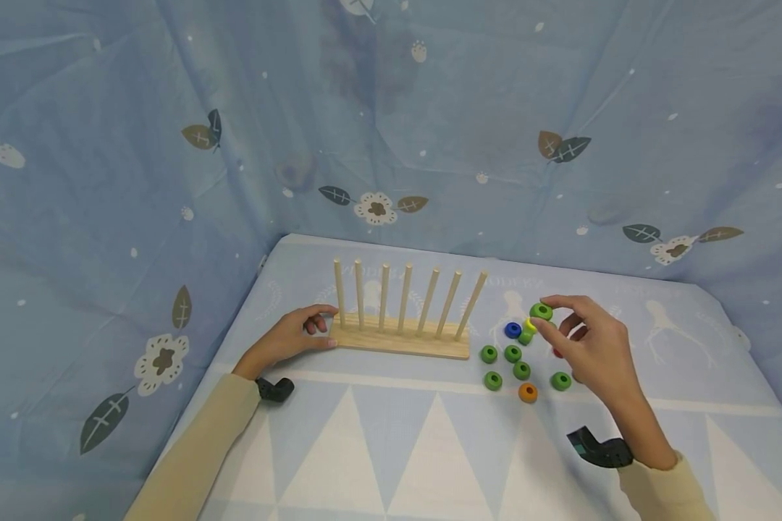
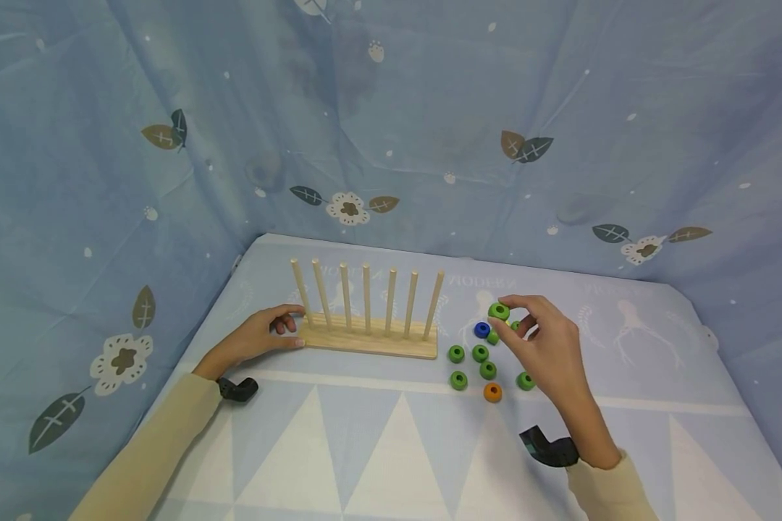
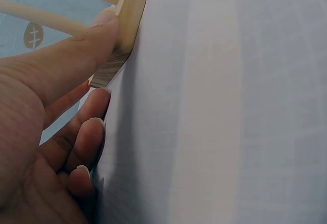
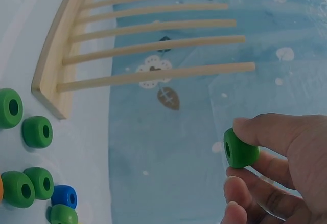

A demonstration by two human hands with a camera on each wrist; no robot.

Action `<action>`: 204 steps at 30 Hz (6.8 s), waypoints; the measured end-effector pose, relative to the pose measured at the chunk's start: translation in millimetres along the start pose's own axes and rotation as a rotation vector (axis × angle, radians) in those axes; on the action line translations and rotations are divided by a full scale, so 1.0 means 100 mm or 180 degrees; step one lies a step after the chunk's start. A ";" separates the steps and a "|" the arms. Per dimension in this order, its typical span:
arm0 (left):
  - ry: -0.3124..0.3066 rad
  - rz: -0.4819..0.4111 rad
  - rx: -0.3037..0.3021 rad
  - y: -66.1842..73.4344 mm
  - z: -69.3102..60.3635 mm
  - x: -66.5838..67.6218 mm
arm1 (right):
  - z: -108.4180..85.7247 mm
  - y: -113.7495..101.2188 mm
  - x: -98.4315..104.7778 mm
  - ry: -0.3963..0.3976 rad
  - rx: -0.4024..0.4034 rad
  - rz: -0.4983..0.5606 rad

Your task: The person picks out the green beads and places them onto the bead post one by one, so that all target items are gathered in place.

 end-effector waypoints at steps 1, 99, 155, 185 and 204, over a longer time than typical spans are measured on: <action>0.0003 -0.0010 -0.0003 0.00 0.00 0.00 | 0.01 -0.01 0.00 0.0009 0.0028 0.0004; 0.0028 0.0023 -0.0055 -0.01 0.00 -0.01 | 0.52 -0.79 -0.29 0.0052 0.0656 0.0577; 0.0072 0.0049 -0.0046 -0.02 0.00 -0.02 | 0.32 -0.38 -0.32 -0.0146 0.0318 0.0367; 0.0047 0.0001 -0.0068 0.01 0.00 -0.01 | -0.18 0.27 -0.13 -0.0112 -0.0081 0.0017; 0.0037 0.0009 -0.0045 -0.02 0.00 -0.02 | -0.43 0.60 -0.07 -0.0117 -0.0379 -0.0186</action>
Point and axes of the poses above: each hand's wrist, its own z-axis towards the middle knuckle, its own x-axis out of the back of the hand, y = z × x, the point moved 9 cm from there along z, towards the middle knuckle, and after that the axes turned 14 degrees about y, right-handed, at the moved point
